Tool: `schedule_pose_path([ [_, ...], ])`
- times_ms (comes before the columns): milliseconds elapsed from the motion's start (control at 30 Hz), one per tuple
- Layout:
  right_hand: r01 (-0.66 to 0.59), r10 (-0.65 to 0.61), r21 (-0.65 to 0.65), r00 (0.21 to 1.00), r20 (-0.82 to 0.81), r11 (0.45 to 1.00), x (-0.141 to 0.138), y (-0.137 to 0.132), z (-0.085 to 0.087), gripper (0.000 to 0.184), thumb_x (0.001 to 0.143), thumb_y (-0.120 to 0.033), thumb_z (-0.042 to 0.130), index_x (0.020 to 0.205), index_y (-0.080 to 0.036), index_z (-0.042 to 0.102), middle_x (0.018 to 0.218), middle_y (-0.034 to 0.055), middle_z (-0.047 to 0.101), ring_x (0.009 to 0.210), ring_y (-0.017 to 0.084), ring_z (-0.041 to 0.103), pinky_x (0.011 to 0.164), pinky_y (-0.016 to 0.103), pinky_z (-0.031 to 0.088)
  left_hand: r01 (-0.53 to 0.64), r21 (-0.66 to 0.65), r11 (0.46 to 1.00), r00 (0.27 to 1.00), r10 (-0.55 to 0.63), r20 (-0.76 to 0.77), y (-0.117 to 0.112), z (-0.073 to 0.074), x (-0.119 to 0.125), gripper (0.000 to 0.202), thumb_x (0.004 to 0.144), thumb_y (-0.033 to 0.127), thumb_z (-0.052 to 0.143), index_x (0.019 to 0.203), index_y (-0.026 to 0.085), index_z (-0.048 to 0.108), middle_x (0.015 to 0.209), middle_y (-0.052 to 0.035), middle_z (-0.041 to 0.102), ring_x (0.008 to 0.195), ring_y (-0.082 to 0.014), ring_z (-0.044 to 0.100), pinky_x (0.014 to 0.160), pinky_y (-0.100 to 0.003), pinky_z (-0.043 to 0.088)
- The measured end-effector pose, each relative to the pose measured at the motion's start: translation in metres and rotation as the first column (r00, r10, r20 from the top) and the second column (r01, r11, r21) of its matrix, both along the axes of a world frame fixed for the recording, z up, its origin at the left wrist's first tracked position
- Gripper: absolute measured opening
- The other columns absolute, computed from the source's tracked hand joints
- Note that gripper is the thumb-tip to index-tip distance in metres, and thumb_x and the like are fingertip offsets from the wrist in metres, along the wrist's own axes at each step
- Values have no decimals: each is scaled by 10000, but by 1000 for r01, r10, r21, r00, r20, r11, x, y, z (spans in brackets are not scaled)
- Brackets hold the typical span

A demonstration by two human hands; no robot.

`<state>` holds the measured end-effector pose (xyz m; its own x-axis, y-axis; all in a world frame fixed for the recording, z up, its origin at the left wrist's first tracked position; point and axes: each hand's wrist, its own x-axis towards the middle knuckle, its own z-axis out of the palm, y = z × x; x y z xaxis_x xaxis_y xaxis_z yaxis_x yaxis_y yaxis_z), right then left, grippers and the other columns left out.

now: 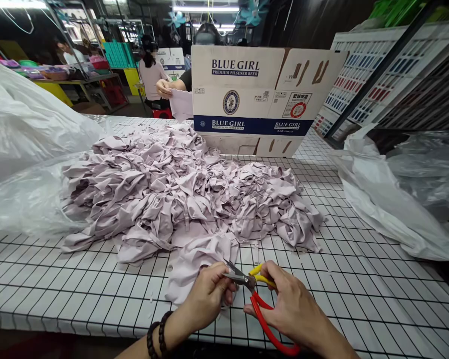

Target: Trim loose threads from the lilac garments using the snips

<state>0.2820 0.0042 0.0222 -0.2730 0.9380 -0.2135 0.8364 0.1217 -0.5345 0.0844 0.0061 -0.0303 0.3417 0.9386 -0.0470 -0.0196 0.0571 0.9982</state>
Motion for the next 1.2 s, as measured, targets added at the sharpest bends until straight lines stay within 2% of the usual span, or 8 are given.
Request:
schedule_pose_path([
  [267, -20, 20, 12, 998, 68, 1000, -2, 1, 5, 397, 695, -459, 688, 832, -254, 376, 793, -26, 566, 680, 182, 532, 628, 314, 427, -16, -20, 1000, 1000, 15, -21, 0, 3, 0, 274, 900, 281, 465, 673, 148, 541, 618, 12, 508, 467, -95, 521, 490, -207, 415],
  [600, -24, 21, 57, 998, 57, 998, -4, -1, -1, 392, 696, -431, 691, 846, -254, 375, 798, -29, 576, 675, 173, 550, 616, 300, 433, -23, -29, 999, 1000, 23, -7, 0, 5, -1, 285, 903, 308, 484, 677, 146, 547, 640, 11, 516, 466, -89, 522, 483, -206, 415],
  [933, -56, 48, 84, 995, 92, 995, -5, -1, -3, 338, 744, -410, 627, 782, -260, 326, 687, -65, 513, 584, 139, 481, 547, 255, 389, -14, -40, 999, 1000, 14, 0, -1, 3, -3, 313, 904, 352, 497, 677, 144, 554, 623, 8, 518, 481, -92, 514, 486, -207, 391],
  [1200, -51, 38, 136, 995, 93, 989, -4, -1, -5, 370, 746, -448, 617, 744, -259, 299, 631, -71, 486, 536, 131, 455, 507, 243, 357, -4, -112, 994, 997, 12, 71, 1, 6, -1, 360, 885, 450, 521, 756, 122, 593, 661, 7, 524, 476, -73, 492, 467, -195, 379],
])
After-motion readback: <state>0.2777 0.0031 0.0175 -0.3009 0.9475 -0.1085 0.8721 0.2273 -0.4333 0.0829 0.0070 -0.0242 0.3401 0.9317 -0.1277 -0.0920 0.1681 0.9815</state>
